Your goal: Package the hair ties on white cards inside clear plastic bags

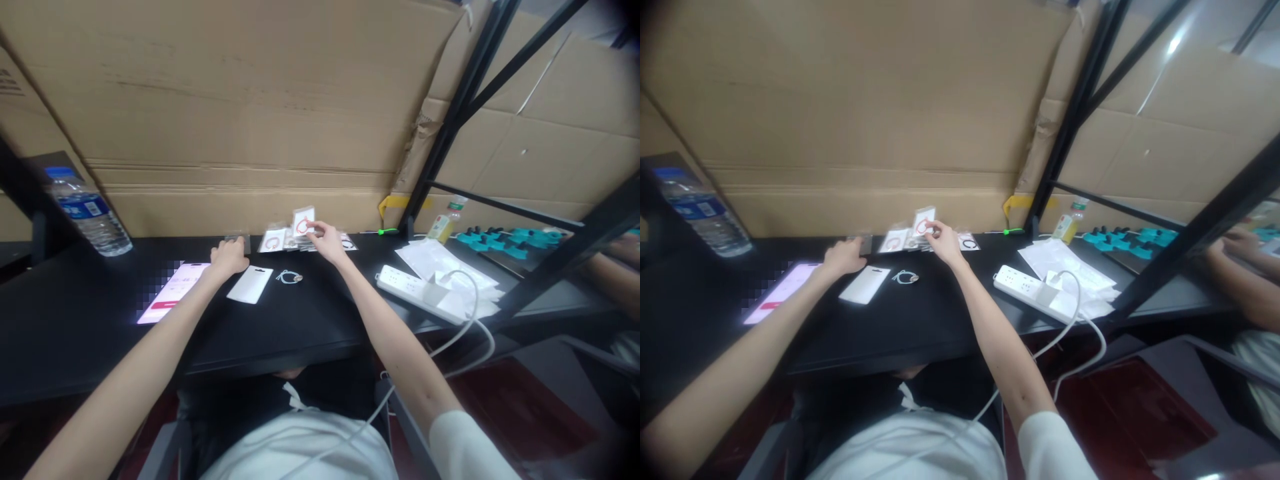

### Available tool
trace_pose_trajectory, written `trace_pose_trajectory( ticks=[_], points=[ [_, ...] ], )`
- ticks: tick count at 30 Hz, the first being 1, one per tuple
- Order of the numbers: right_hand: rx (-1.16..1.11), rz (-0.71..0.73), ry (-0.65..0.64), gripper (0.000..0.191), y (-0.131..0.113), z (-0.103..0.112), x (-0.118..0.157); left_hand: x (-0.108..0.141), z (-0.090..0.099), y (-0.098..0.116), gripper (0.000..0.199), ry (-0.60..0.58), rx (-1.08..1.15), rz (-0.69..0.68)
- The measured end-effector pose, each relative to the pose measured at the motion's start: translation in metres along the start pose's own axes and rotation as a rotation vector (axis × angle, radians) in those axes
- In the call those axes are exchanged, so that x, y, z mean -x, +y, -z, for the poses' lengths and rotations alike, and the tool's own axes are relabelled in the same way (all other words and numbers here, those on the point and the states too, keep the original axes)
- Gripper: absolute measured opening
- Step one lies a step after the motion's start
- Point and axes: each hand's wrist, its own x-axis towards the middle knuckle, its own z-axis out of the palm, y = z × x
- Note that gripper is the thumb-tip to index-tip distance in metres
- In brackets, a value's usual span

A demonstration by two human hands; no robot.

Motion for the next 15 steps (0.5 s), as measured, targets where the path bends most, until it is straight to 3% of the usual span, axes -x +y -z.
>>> trace_pose_trajectory(
  ticks=[4,10,15],
  points=[
    [0.108,0.026,-0.024,0.026,0.005,-0.001,-0.001,-0.001,0.003,-0.002,0.066,-0.03,-0.015,0.016],
    [0.299,0.054,-0.02,0.024,0.012,0.001,0.0,0.001,0.004,-0.004,0.051,0.013,-0.057,0.005],
    [0.306,0.058,-0.032,0.029,0.013,0.0,0.002,0.002,0.003,-0.003,0.044,0.06,-0.085,-0.011]
  ],
)
